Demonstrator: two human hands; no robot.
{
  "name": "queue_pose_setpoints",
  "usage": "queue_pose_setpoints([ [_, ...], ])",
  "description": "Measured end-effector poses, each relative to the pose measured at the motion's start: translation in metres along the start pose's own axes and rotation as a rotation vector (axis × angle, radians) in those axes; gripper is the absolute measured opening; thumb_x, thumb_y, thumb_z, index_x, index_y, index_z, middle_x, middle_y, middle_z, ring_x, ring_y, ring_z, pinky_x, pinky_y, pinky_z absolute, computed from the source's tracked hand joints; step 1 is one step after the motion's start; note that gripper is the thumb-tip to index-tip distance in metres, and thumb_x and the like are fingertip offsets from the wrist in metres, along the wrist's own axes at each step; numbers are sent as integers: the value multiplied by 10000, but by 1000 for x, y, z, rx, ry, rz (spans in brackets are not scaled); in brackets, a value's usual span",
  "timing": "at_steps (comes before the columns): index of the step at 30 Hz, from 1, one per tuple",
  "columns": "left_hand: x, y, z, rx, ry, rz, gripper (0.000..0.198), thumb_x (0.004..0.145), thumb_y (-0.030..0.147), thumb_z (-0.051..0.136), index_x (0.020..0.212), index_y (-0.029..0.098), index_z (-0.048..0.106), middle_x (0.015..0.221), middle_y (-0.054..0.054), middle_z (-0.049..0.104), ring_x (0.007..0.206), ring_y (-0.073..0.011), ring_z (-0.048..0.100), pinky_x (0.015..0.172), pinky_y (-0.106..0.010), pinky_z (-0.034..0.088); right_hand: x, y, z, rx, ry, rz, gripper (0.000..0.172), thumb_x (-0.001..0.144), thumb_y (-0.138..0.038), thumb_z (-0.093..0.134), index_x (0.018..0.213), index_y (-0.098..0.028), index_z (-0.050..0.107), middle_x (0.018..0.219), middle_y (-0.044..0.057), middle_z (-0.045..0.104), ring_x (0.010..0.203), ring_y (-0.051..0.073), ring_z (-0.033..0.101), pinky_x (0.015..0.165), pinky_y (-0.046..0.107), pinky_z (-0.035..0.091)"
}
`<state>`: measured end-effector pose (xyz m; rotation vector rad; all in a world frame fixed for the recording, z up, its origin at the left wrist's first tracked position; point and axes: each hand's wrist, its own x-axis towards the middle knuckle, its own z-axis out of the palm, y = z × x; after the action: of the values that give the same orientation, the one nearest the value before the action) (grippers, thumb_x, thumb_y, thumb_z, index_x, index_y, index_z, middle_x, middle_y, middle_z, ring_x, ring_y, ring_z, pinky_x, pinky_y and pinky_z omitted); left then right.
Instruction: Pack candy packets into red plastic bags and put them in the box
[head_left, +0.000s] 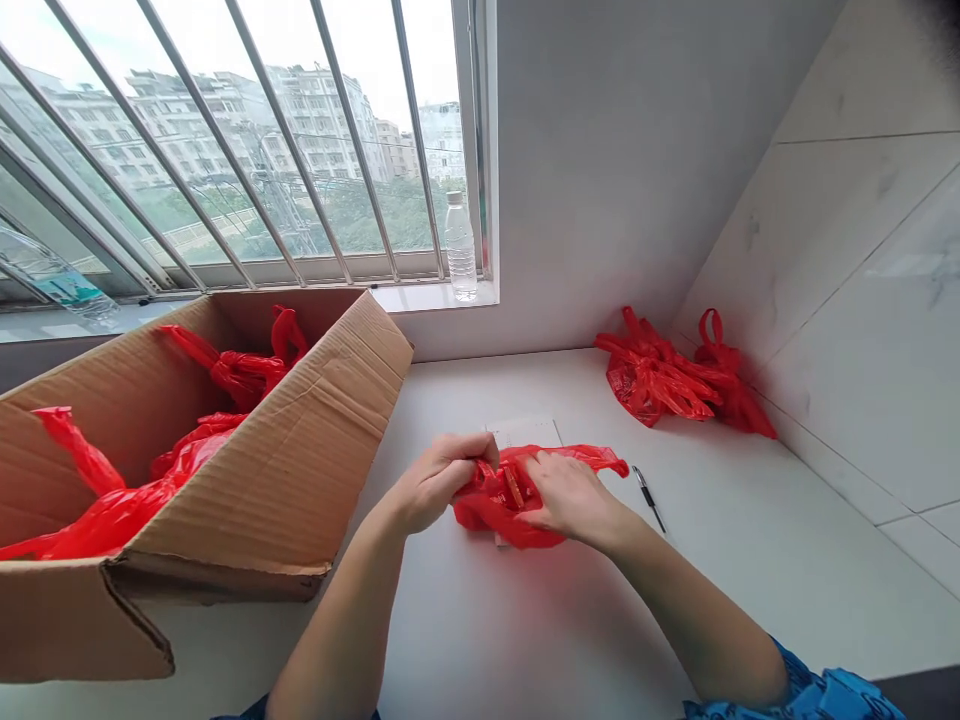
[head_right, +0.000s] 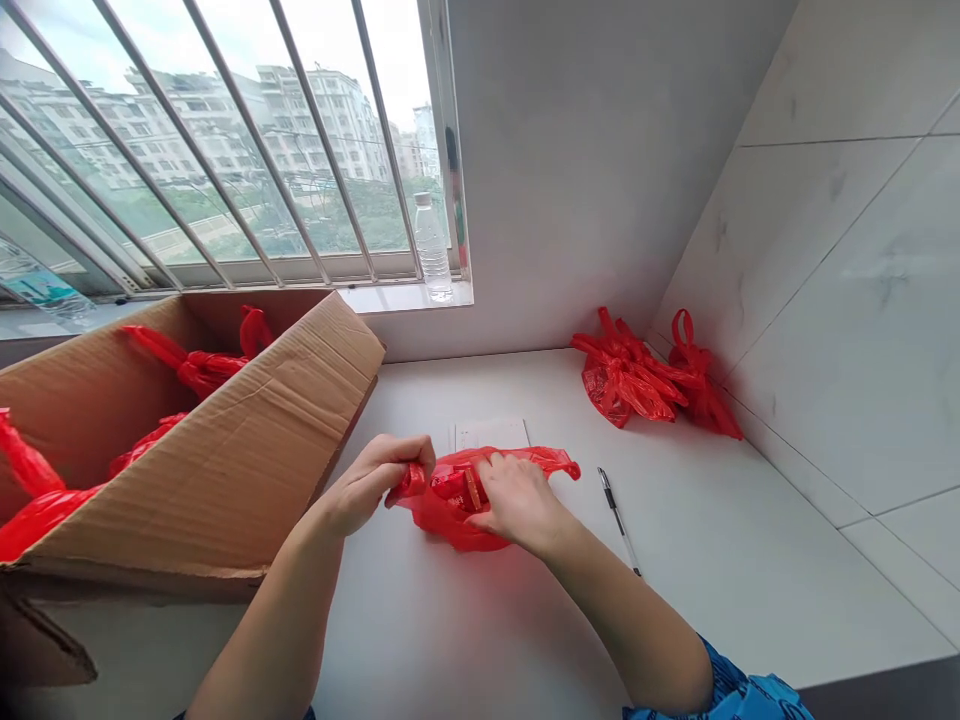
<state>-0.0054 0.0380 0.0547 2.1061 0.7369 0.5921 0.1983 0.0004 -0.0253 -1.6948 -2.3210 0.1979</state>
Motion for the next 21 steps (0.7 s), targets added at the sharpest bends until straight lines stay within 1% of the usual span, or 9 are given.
queue_pose_setpoints([
  [2,4,0,9,194,-9,-12,336,909,322,372,717,220,629,532,6,523,488,-138,440,494,-263,331,-1,4,0,-14,-49,48,361,614,-338,834,861,-228,595,820,57,647,708,239,614,535,289,360],
  [4,9,-8,22,412,37,-19,410,944,405,412,648,227,633,522,-2,531,490,-143,458,492,-271,299,-2,9,-1,65,-79,56,362,615,-329,821,863,-242,573,796,42,634,667,223,600,503,280,344],
  [7,14,-33,41,622,141,-70,516,908,469,502,458,217,491,461,-9,482,413,-135,396,475,-296,254,-4,18,-5,237,-84,38,354,651,-400,800,861,-265,549,735,12,621,594,195,576,462,268,305],
  [9,15,-52,50,676,186,-94,561,864,465,566,402,209,378,403,15,396,356,-114,313,498,-308,281,-3,25,-8,268,-110,75,357,640,-421,799,831,-268,539,694,2,615,552,186,561,447,267,285],
  [12,13,-73,54,776,178,-115,585,812,434,632,403,198,288,350,50,292,323,-89,255,593,-335,345,1,35,-11,175,-222,168,332,605,-299,790,810,-261,532,651,-4,599,523,186,537,428,269,263],
  [14,12,-80,52,856,133,-143,528,757,438,689,454,202,327,361,58,342,328,-95,303,641,-349,355,3,41,-13,109,-287,220,337,585,-201,765,833,-254,543,649,-1,593,542,196,541,417,269,257],
  [16,12,-81,49,900,90,-193,421,690,448,749,559,221,419,401,60,425,359,-130,396,663,-348,345,4,44,-15,85,-301,235,344,585,-172,757,852,-247,553,664,8,592,572,206,559,410,265,257],
  [18,14,-79,45,922,66,-234,362,649,434,788,695,235,489,477,46,524,431,-177,500,683,-342,335,5,44,-16,95,-254,212,318,630,-223,765,870,-244,558,686,16,600,600,213,578,418,260,262],
  [21,20,-69,44,966,56,-216,364,647,376,806,809,230,515,684,-20,664,598,-231,612,719,-343,331,11,38,-16,92,-148,162,186,787,-323,690,893,-241,562,730,32,624,658,228,605,465,271,288],
])
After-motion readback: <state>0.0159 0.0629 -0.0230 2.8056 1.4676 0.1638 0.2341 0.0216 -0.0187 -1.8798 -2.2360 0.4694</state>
